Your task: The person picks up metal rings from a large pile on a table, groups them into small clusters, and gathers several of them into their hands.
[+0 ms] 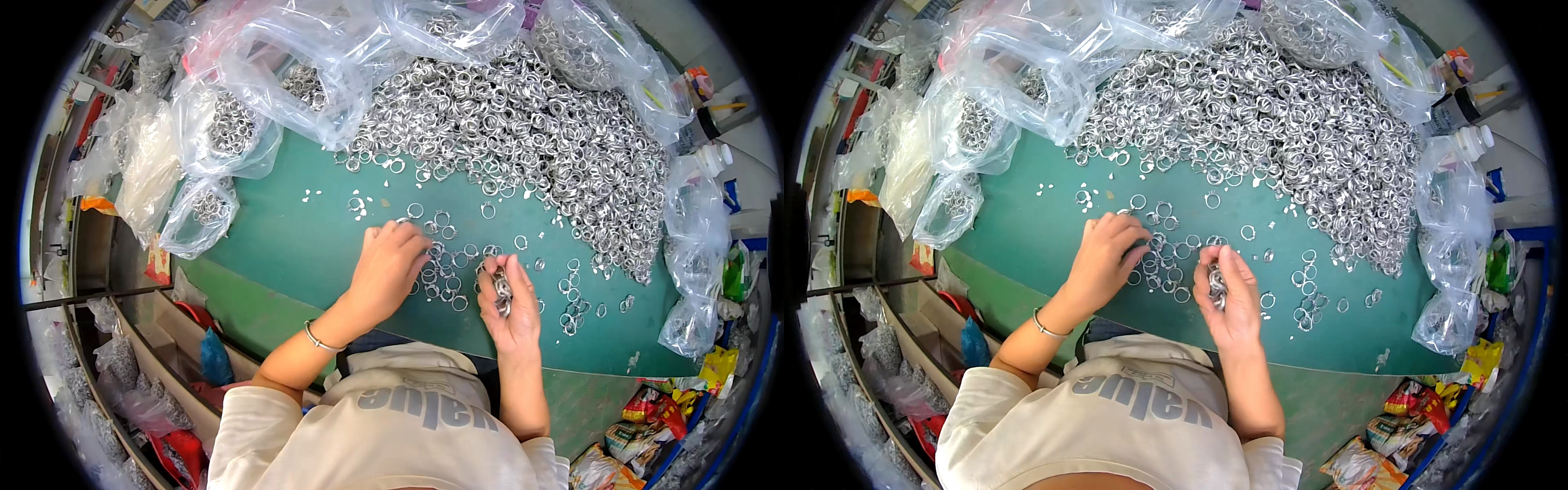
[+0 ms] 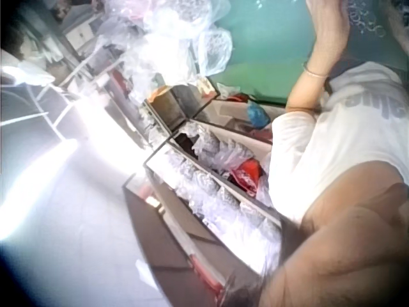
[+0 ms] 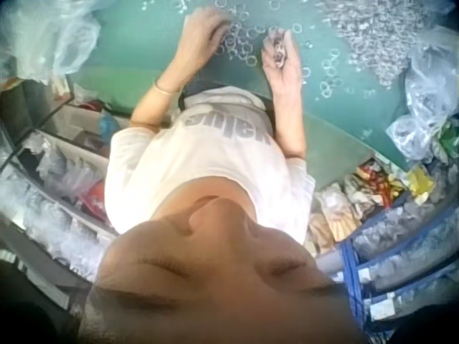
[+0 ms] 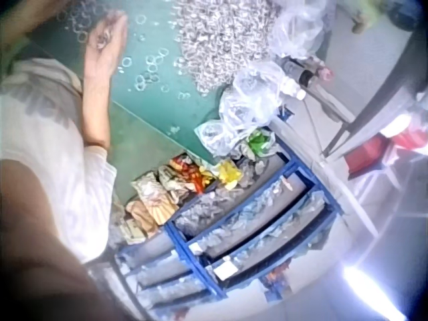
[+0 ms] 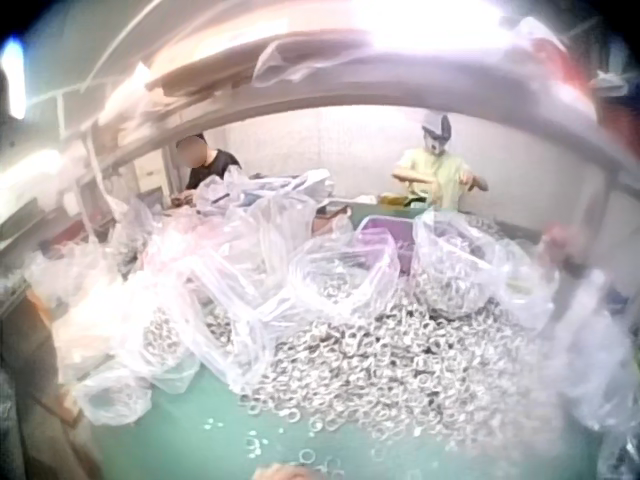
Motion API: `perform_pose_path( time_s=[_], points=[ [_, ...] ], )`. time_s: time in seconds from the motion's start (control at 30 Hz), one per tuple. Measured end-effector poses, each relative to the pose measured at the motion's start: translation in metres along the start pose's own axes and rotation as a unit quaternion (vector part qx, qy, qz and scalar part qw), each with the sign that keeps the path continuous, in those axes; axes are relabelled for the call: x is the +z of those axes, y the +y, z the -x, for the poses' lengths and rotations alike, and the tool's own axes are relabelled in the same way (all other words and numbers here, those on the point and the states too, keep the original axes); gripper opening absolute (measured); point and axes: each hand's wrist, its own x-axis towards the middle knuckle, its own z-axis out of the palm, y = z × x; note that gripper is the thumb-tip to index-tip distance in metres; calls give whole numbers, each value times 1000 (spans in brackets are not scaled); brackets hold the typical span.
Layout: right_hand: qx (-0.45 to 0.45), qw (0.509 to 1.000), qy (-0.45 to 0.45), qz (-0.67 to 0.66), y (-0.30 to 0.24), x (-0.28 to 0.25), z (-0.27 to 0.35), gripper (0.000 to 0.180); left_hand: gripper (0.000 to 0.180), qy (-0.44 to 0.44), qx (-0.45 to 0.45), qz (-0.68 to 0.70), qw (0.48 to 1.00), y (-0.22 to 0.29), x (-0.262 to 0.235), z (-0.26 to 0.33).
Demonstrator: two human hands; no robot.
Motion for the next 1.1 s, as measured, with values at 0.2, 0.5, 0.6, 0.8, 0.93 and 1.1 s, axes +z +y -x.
perform_pose_path(
  time_s=[0.2, 0.5, 0.6, 0.8, 0.93, 1.1],
  points=[
    [-75, 927, -5, 368, -17, -4, 11, 7, 21, -53, 3, -28, 998, 0, 6, -3],
    [2, 981, 26, 190, -26, -14, 14, 12, 26, -10, -67, 145, 987, -11, 3, -6],
    [4, 988, 11, 152, -23, -21, 13, 13, 30, 41, -1, 90, 995, -15, -6, -10],
    [-57, 962, 17, 266, -14, -22, 18, 13, 21, -61, -87, 235, 966, -1, -16, 5],
    [-40, 968, 55, 242, -16, -19, 24, 18, 19, -13, -12, 116, 993, 11, -8, 26],
    [33, 998, 39, 43, -6, -22, 35, 35, 17, -213, -225, 464, 830, 16, -11, 49]
  ],
)
